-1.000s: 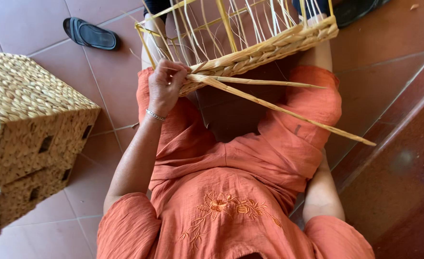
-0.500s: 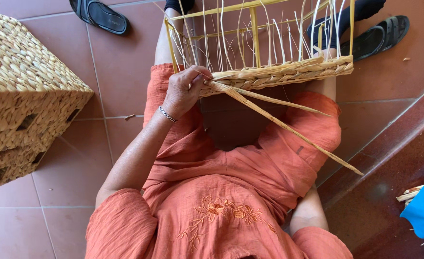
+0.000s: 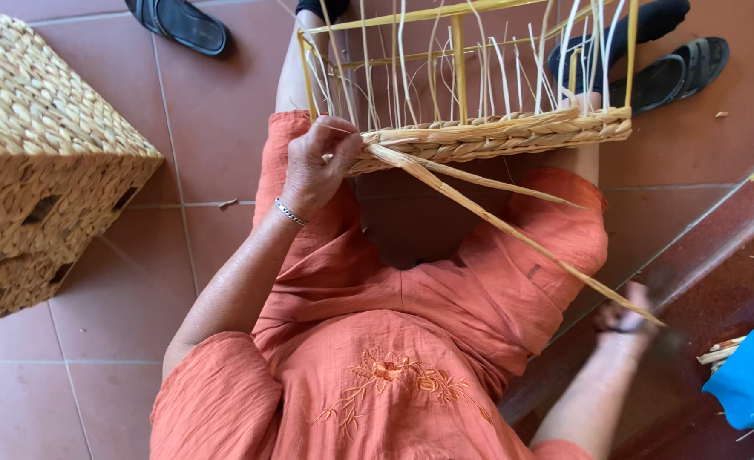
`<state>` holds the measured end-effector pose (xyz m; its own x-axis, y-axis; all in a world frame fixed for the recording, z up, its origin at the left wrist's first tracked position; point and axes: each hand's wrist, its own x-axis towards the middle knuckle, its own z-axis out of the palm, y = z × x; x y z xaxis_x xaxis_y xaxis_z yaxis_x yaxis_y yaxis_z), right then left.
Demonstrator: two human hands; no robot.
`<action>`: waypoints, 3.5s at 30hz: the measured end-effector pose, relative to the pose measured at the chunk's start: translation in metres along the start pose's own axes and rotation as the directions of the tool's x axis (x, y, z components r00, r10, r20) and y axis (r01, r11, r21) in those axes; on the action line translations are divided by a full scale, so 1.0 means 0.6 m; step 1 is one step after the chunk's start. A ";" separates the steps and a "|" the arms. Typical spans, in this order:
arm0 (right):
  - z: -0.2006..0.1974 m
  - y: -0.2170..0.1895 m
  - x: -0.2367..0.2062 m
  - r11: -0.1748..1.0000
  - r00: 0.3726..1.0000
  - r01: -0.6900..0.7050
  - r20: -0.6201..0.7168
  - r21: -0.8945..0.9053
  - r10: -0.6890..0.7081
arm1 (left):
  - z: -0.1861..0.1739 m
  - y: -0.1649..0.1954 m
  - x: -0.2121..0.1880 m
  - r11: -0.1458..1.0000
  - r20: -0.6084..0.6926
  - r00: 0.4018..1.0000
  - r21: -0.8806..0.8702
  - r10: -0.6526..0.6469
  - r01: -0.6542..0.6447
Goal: The person weaves a basket by hand, interlacing thin strips of dried plant material through a rectangular frame. They repeatedly pull and tuck the strips to form a tight woven pattern along the basket's edge.
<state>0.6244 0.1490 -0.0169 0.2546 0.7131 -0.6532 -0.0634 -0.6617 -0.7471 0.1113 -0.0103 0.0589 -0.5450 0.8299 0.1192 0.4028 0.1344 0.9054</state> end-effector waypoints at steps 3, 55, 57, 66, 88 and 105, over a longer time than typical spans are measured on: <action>-0.037 -0.077 0.007 0.922 0.874 0.388 -0.308 -0.020 -0.375 | 0.002 0.010 -0.009 0.982 -0.025 0.989 0.123 0.145 -0.141; 0.476 -0.109 -0.217 -0.663 -0.288 0.729 0.955 0.169 -0.073 | 0.005 0.017 0.028 0.958 0.100 0.964 0.121 0.248 -0.259; 0.475 -0.103 -0.207 -0.676 -0.310 0.713 0.948 0.186 -0.067 | 0.010 0.004 0.033 0.970 0.072 0.973 0.096 0.219 -0.225; 0.431 -0.111 -0.198 -0.322 -0.118 0.946 0.968 0.041 -0.223 | -0.019 -0.044 0.028 0.815 0.078 0.968 -0.525 -0.240 0.245; 0.045 -0.103 -0.162 0.885 0.883 0.448 0.218 -0.129 -0.415 | 0.068 0.147 -0.068 0.992 0.468 0.876 -0.012 0.117 -0.126; -0.320 0.135 -0.135 0.312 0.870 0.150 -0.025 -0.938 -0.493 | -0.079 0.002 -0.017 0.966 0.291 0.942 -0.139 -0.168 0.216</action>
<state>0.7842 -0.0068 -0.0006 0.2767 0.9405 -0.1970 0.9236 -0.3169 -0.2156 0.0823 -0.0442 0.0780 -0.3675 0.9164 -0.1586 0.1692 0.2335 0.9575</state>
